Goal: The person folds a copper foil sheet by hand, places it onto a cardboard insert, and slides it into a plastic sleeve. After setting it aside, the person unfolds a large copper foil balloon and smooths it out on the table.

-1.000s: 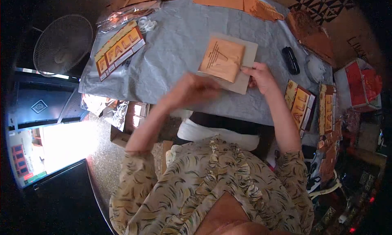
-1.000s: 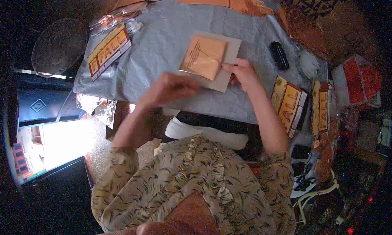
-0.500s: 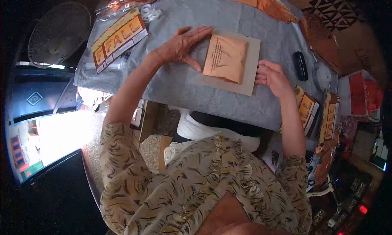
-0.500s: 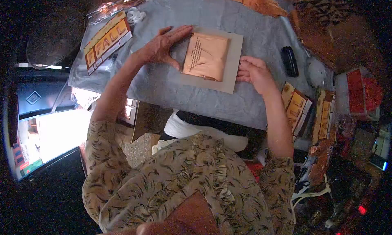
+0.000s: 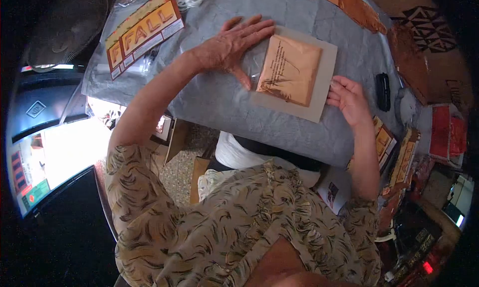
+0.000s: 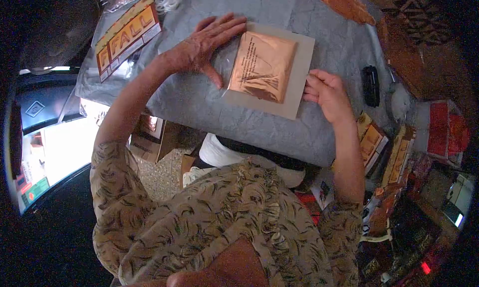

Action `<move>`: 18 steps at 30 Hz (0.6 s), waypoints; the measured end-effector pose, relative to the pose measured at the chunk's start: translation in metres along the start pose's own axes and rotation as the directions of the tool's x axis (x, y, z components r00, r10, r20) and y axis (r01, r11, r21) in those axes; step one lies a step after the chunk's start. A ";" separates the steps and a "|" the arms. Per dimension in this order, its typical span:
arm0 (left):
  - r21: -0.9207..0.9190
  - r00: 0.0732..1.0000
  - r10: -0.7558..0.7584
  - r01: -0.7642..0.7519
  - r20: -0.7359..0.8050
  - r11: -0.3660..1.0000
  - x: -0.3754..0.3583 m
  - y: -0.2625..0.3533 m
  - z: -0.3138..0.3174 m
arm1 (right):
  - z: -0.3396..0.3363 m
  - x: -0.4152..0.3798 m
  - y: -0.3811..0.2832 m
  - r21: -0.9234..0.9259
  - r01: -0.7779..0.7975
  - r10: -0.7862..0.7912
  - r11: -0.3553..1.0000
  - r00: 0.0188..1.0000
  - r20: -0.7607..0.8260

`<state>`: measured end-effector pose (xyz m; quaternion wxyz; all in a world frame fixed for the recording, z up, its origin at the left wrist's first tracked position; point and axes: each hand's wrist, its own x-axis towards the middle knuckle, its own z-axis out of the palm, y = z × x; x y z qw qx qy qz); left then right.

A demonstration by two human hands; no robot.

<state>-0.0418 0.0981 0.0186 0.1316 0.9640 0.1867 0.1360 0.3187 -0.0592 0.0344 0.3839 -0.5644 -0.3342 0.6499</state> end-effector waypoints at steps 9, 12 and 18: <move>0.064 0.998 -0.040 0.037 0.047 0.997 0.003 -0.001 0.002 | 0.007 0.001 -0.005 -0.125 0.007 -0.009 0.992 1.000 -0.012; 0.101 0.995 -0.057 0.049 0.077 0.994 0.004 -0.002 0.000 | 0.009 0.001 -0.008 -0.179 0.014 -0.016 0.984 1.000 -0.007; 0.074 0.992 -0.050 0.041 0.118 0.996 0.006 -0.002 -0.001 | 0.005 0.004 -0.004 -0.233 0.056 -0.056 0.971 0.998 0.006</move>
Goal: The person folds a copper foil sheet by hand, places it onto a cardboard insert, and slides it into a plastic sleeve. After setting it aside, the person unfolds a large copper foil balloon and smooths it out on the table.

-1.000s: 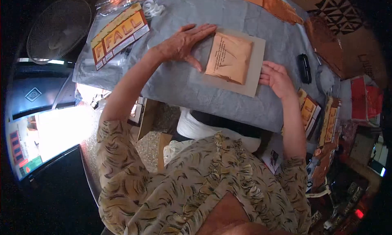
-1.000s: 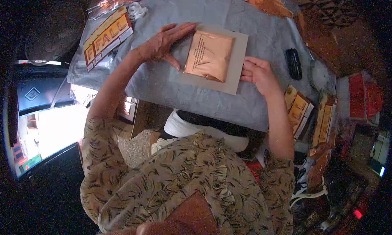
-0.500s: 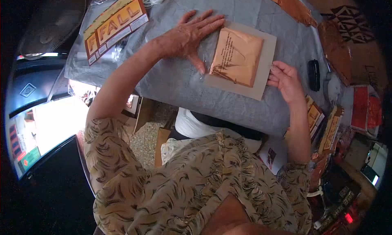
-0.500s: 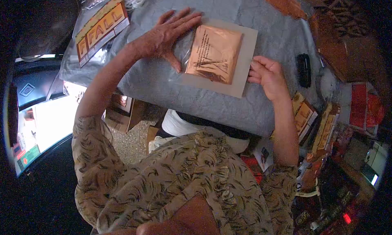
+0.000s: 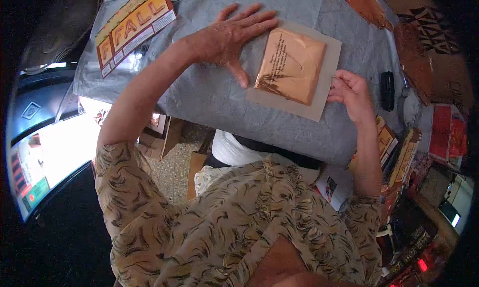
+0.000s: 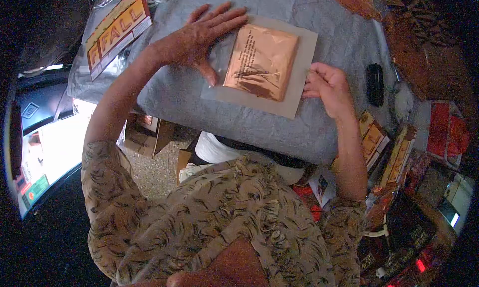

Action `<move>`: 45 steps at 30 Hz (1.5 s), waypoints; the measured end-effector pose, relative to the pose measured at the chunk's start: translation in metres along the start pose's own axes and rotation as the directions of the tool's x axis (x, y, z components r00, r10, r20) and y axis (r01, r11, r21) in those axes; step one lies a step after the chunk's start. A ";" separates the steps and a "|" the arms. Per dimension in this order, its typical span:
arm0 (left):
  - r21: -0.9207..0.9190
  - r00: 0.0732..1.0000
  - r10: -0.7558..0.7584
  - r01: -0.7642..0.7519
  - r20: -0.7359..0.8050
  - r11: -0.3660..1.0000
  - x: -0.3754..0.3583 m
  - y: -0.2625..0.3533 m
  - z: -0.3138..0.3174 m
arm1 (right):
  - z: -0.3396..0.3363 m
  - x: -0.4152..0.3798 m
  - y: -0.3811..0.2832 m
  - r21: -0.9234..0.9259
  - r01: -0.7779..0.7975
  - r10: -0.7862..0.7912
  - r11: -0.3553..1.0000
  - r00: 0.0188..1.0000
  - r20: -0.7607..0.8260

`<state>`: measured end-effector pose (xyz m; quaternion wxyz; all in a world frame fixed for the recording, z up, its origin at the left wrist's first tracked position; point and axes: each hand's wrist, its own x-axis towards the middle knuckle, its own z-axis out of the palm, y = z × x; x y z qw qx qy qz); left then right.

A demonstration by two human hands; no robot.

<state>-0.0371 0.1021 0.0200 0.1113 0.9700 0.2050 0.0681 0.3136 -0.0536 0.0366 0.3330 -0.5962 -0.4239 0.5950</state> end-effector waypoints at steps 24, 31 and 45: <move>0.016 0.997 0.000 -0.001 0.076 1.000 0.000 -0.003 -0.007 | 0.010 0.001 0.000 0.211 -0.036 0.014 0.977 0.994 0.108; -0.006 0.998 0.056 -0.056 -0.029 0.998 -0.004 -0.008 0.002 | 0.014 0.002 0.015 0.415 -0.025 -0.047 0.909 0.986 0.162; 0.067 1.000 -0.006 0.007 -0.006 0.998 -0.029 -0.019 -0.010 | 0.034 -0.001 0.013 0.308 0.007 -0.004 0.951 1.000 -0.009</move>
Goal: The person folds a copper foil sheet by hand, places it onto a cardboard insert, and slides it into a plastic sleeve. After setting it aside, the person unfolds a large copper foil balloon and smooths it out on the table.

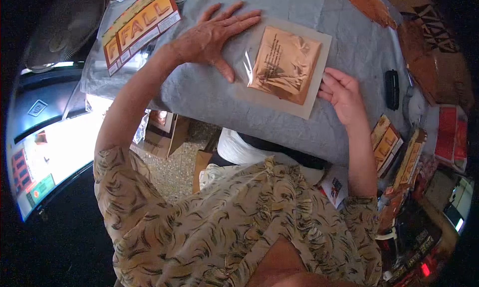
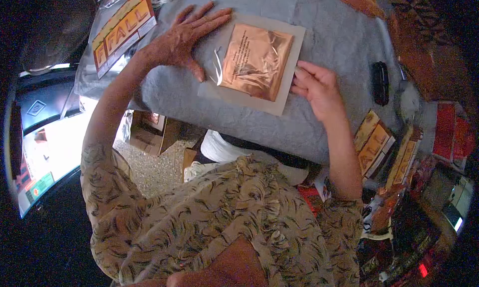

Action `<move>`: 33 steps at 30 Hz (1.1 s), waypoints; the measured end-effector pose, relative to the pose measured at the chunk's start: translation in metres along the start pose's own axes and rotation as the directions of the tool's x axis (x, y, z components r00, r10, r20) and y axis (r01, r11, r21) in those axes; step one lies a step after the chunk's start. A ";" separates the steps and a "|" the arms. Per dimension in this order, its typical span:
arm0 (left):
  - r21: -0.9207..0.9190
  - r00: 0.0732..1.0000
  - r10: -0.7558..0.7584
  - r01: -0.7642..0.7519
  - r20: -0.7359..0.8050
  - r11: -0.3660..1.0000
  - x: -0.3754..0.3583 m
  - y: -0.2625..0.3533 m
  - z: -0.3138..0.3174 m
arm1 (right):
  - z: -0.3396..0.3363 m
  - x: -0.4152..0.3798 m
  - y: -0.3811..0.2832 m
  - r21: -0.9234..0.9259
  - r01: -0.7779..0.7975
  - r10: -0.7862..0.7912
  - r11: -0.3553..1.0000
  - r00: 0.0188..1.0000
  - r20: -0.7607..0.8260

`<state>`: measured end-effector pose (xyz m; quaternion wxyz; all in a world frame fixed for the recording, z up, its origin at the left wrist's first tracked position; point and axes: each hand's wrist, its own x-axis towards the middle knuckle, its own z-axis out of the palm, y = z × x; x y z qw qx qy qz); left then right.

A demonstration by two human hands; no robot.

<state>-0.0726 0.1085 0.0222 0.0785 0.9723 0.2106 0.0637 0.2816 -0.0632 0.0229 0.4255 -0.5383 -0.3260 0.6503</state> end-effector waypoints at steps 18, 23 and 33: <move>0.105 0.990 -0.102 0.092 0.099 0.990 0.003 0.017 -0.011 | -0.004 0.001 -0.001 0.029 -0.013 0.011 1.000 0.999 0.051; 0.110 0.988 -0.111 0.099 0.111 0.989 0.001 0.017 -0.012 | -0.010 0.002 0.007 0.019 -0.007 0.005 1.000 0.996 0.088; 0.065 0.981 -0.136 0.128 0.141 0.990 0.005 0.016 -0.011 | -0.002 -0.001 0.001 -0.032 0.015 -0.012 0.999 0.997 0.074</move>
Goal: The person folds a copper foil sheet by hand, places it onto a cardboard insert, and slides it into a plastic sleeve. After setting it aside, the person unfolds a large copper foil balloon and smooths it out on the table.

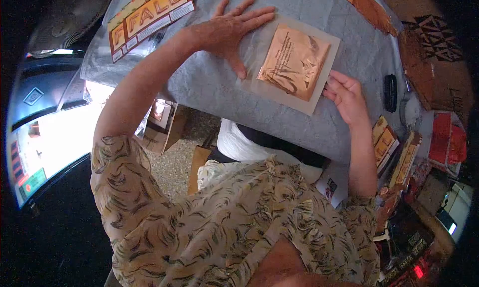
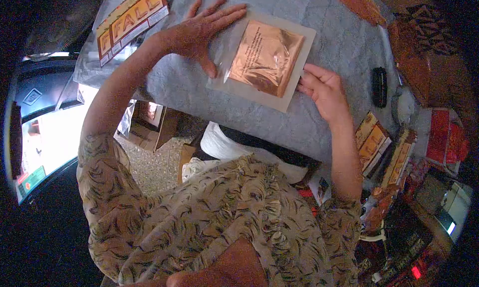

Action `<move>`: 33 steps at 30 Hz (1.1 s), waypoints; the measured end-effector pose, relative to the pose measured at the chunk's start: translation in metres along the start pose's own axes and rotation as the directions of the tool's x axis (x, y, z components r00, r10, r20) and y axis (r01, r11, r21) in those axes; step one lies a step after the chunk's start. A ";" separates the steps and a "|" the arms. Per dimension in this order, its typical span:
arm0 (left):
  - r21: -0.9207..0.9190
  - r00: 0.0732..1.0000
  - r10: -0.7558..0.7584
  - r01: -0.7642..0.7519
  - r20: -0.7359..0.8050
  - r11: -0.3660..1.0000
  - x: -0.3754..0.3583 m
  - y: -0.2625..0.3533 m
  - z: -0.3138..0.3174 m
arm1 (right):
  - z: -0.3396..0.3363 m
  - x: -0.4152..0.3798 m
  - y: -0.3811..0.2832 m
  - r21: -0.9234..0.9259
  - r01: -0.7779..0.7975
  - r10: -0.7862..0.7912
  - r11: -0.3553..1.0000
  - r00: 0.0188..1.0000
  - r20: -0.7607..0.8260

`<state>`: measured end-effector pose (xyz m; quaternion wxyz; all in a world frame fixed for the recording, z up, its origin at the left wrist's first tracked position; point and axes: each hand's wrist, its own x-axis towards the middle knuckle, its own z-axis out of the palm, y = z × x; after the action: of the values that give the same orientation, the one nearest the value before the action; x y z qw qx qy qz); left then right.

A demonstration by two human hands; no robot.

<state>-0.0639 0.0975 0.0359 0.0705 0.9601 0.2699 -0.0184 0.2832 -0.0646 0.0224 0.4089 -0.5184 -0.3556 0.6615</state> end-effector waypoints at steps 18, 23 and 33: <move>-0.054 0.927 -0.013 0.036 0.374 0.998 0.008 0.014 -0.048 | 0.005 0.009 0.004 -0.081 -0.037 0.027 0.996 0.993 -0.118; -0.054 0.931 -0.012 0.034 0.364 0.998 0.001 0.011 -0.033 | 0.006 0.008 0.004 -0.078 -0.029 0.021 0.997 0.996 -0.091; -0.186 0.986 -0.019 0.050 0.166 0.981 0.003 0.002 -0.017 | 0.012 0.010 -0.005 -0.079 -0.074 0.064 0.994 0.990 -0.129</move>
<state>-0.0608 0.1000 0.0524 0.1830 0.9395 0.2803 -0.0725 0.2711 -0.0537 0.0251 0.3855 -0.5878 -0.3382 0.6258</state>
